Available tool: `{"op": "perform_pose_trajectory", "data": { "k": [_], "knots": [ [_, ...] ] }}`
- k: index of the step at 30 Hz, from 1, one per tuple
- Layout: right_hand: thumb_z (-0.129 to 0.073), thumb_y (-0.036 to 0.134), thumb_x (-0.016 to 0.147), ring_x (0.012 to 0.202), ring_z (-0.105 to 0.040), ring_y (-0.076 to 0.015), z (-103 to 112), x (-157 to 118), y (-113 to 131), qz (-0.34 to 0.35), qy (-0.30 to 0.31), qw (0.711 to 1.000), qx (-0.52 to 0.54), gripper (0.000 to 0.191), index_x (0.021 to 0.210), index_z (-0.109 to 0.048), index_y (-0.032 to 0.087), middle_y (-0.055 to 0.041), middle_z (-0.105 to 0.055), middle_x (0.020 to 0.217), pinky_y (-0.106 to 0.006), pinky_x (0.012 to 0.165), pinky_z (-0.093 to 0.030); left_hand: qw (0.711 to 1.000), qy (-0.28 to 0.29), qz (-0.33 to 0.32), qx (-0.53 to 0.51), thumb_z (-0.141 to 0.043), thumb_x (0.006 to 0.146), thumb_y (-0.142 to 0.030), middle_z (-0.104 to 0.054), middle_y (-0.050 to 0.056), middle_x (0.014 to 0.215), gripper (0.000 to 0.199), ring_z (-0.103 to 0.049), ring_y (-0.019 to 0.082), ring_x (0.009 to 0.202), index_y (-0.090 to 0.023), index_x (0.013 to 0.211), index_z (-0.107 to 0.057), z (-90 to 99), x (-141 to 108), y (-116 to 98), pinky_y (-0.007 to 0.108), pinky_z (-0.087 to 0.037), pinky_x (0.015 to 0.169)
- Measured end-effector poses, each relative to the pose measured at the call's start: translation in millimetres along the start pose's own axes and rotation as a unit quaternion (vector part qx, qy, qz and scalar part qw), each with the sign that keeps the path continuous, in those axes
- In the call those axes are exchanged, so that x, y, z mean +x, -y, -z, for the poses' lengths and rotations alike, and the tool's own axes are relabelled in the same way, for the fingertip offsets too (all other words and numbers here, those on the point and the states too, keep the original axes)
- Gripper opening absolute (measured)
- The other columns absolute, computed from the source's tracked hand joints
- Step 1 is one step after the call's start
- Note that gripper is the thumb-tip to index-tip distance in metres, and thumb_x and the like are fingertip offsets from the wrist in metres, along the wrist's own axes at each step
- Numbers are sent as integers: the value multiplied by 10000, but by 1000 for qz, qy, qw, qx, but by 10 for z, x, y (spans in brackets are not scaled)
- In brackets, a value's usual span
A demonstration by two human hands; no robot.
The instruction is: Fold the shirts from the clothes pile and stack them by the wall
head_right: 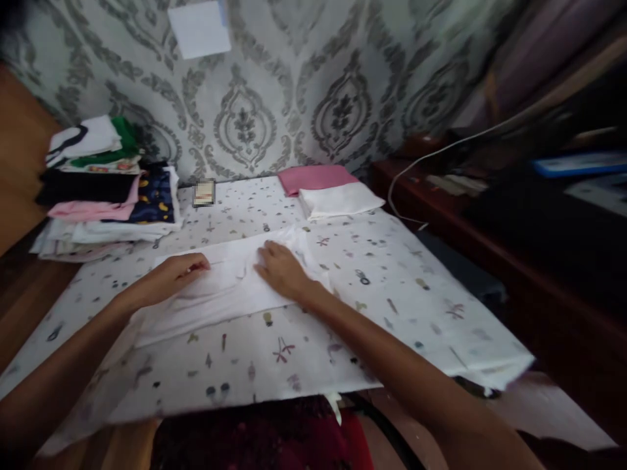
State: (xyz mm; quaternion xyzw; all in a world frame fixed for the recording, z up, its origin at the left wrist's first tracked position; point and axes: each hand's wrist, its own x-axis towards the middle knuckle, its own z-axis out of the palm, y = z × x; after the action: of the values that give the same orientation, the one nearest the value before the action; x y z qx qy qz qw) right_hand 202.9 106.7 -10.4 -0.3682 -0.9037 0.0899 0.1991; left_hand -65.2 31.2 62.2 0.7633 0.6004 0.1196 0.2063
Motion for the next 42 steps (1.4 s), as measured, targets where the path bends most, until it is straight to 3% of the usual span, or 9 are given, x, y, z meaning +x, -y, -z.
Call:
{"op": "perform_pose_trajectory", "data": {
  "k": [5,9,14,17,21,28,34,38,42],
  "knots": [
    [-394,426,1001,1397,-416,-313,-236,3,-159,2,-31,999,25,469,1352,-570,170,-153,-515,1457,-546,1154,-339,993,53,96,-44,-480,852,-435,-593,4,733,250,-514,173,682,-225,775,-593,164,-646,446,267,-386,627],
    [-345,407,1014,1388,-432,-309,-223,-2,-159,6,-25,999,20,475,1331,-590,152,-162,-518,1453,-540,1153,-344,986,52,137,-84,-544,795,-472,-539,-20,670,245,-488,163,639,-232,777,-589,138,-850,656,257,-370,588],
    [-378,354,1001,1376,-444,-305,-162,-1,-123,-4,-20,999,30,424,1314,-603,177,-147,-529,1441,-538,1144,-353,983,-18,169,-64,-491,801,-456,-527,-23,647,224,-500,177,633,-240,766,-540,35,-896,688,273,-364,582],
    [-376,321,1002,1297,-510,-299,-73,70,-84,-9,-10,999,42,380,1224,-656,191,-131,-607,1340,-524,1106,-387,980,-72,184,34,-486,807,-386,-624,23,819,221,-575,225,768,-242,938,-591,-11,-930,572,311,-418,662],
    [-444,258,970,1067,-599,-289,18,286,6,-6,32,998,58,304,1087,-707,162,-135,-683,1085,-459,975,-459,981,-149,86,86,-420,899,-334,-631,88,1070,271,-579,262,996,-225,1096,-572,-135,-902,266,371,-447,845],
    [-541,73,810,943,-584,-213,-17,501,-4,47,105,989,94,303,1026,-713,197,-67,-626,947,-319,834,-455,992,-77,-78,61,-330,989,-216,-602,72,1000,247,-543,224,922,-207,1049,-570,-456,-653,-139,365,-472,800],
    [-595,131,779,742,-546,-151,-58,440,-58,4,41,971,237,123,822,-690,197,-18,-593,827,-271,703,-435,985,-56,-156,44,-399,980,-205,-584,83,1078,247,-513,227,974,-208,1170,-557,-587,-365,-229,373,-474,824],
    [-636,237,764,671,-485,-130,-116,402,-63,-59,-42,931,357,67,789,-681,194,14,-554,739,-258,653,-409,986,-37,-155,51,-433,969,-218,-572,75,1047,232,-511,225,968,-224,1134,-597,-639,-259,-245,349,-470,784],
    [-647,273,741,613,-436,-118,-170,400,-22,-93,-75,913,389,96,776,-695,197,45,-486,639,-253,614,-381,989,-13,-145,32,-455,961,-260,-573,60,1058,226,-529,215,988,-243,1134,-598,-591,-209,-240,322,-471,765]
  ]
}}
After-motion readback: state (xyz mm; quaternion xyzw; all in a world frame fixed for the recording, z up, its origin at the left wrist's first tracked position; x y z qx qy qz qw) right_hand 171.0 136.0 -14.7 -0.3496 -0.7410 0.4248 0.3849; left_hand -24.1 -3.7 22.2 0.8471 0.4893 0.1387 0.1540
